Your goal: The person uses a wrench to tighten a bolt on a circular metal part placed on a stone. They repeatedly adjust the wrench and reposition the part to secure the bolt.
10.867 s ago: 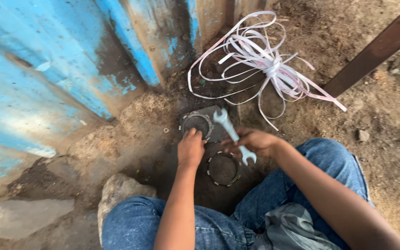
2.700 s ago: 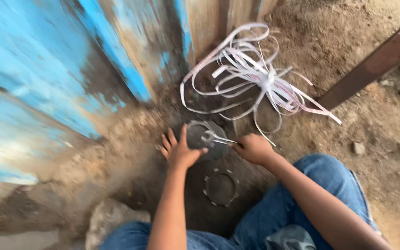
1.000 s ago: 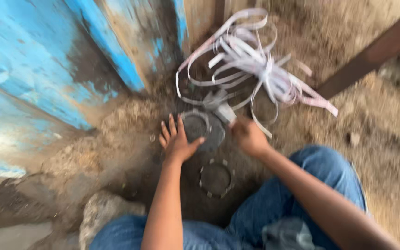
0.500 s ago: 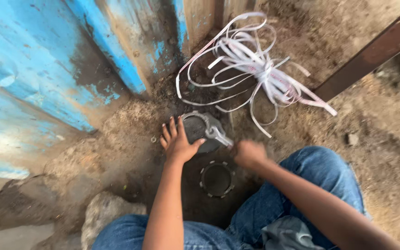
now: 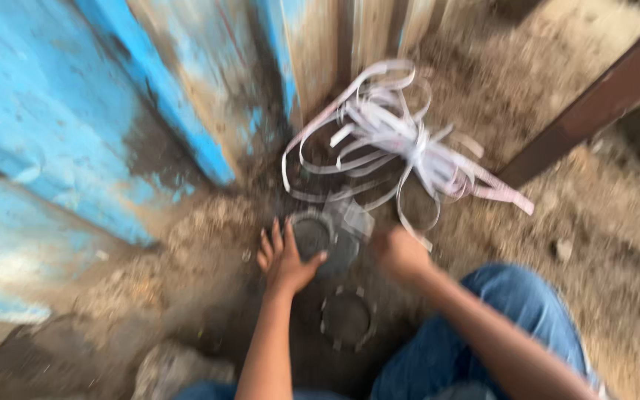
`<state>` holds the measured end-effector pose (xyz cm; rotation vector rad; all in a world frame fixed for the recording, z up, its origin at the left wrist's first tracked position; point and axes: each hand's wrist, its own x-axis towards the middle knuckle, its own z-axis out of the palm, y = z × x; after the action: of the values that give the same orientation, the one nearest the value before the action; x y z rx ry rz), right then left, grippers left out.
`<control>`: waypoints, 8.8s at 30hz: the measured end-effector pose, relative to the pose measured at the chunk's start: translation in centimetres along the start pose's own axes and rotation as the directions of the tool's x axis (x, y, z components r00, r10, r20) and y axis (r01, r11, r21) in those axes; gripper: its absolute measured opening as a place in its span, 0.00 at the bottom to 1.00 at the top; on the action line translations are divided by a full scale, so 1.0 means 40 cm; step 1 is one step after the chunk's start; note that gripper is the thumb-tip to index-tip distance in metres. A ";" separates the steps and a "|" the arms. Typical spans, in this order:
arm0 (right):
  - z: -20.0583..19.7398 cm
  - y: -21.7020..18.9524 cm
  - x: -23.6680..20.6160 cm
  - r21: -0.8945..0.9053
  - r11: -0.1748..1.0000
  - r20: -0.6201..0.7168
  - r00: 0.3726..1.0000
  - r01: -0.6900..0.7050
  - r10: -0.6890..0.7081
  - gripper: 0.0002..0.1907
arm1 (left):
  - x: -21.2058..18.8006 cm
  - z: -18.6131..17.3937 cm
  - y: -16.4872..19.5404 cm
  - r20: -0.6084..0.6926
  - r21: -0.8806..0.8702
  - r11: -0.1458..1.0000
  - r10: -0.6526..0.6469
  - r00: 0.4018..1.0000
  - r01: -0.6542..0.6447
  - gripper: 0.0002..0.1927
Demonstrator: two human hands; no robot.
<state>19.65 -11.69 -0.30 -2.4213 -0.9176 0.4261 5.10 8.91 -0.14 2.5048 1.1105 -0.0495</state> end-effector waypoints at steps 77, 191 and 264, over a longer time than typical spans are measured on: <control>0.026 -0.003 0.014 -0.361 0.925 0.068 0.993 0.117 -0.100 0.18 | -0.005 0.014 -0.008 -0.096 -0.073 0.996 0.048 0.994 -0.055 0.61; 0.040 -0.003 -0.006 -0.220 0.975 0.166 0.986 0.008 0.029 0.21 | 0.003 0.053 -0.008 -0.116 -0.098 0.995 0.006 0.993 -0.018 0.62; -0.127 0.057 0.017 0.857 0.360 0.274 0.918 -0.368 0.286 0.20 | 0.060 -0.064 0.132 -0.141 -0.162 0.978 -0.152 0.978 0.128 0.69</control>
<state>23.63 -14.48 2.50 -1.5071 -0.0642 0.8980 10.21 8.38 3.58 2.3238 1.3002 0.1849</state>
